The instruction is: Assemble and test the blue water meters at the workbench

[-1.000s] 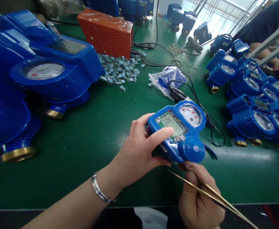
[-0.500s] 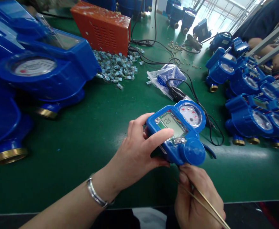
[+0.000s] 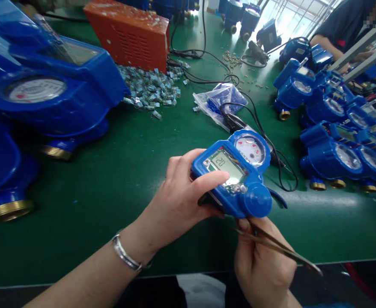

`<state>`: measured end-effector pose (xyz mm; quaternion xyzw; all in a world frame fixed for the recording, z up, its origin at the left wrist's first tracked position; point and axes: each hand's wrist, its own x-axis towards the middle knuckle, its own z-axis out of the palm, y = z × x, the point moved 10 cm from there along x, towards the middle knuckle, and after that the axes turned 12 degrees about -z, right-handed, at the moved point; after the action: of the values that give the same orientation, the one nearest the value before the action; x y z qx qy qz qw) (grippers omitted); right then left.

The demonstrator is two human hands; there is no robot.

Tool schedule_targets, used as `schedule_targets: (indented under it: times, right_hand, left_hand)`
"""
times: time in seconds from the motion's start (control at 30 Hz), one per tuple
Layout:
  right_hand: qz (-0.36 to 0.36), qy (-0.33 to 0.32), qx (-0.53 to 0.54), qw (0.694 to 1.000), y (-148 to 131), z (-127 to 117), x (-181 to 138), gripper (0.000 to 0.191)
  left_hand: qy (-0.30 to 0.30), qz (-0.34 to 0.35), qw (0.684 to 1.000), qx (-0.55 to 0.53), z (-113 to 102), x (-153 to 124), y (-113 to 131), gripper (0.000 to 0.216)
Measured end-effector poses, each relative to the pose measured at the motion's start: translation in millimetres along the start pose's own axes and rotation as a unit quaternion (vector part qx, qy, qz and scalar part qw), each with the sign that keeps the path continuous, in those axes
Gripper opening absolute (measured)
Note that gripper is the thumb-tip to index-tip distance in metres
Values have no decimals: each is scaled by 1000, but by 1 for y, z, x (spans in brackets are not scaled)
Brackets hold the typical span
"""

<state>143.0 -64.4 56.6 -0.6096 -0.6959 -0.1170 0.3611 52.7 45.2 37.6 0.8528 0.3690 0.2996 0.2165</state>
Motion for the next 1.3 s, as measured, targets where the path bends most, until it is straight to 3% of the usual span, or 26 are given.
schedule_targets:
  times: [0.17,0.33,0.57,0.73,0.83,1.07,1.3]
  right_hand:
    - [22,5,-9,1000,5,3,-8,15]
    - [152,-8,85,985,35,13,-20,18]
    - [281,18,263,923,62,32,-33,27]
    - [354,46,372,857,72,47,-49,22]
    - [368,45,408,834,73,54,-52,21]
    - [360,47,428,828,75,56,-49,25]
    - [365,38,489,791,72,71,-51,23]
  left_hand:
    - [1,12,1000,7,0,-1,4,67]
    - [-4,-3,1000,-8,-1,2,-2,69]
    - [-20,4,1000,-7,-1,3,-1,72]
    - [-13,1,1000,-8,0,3,-5,76]
    - [-5,4,1000,-7,-1,3,-5,78]
    - [3,3,1000,-17,-2,3,-7,82]
    - [-1,-12,999,-37,-2,2,-14,84]
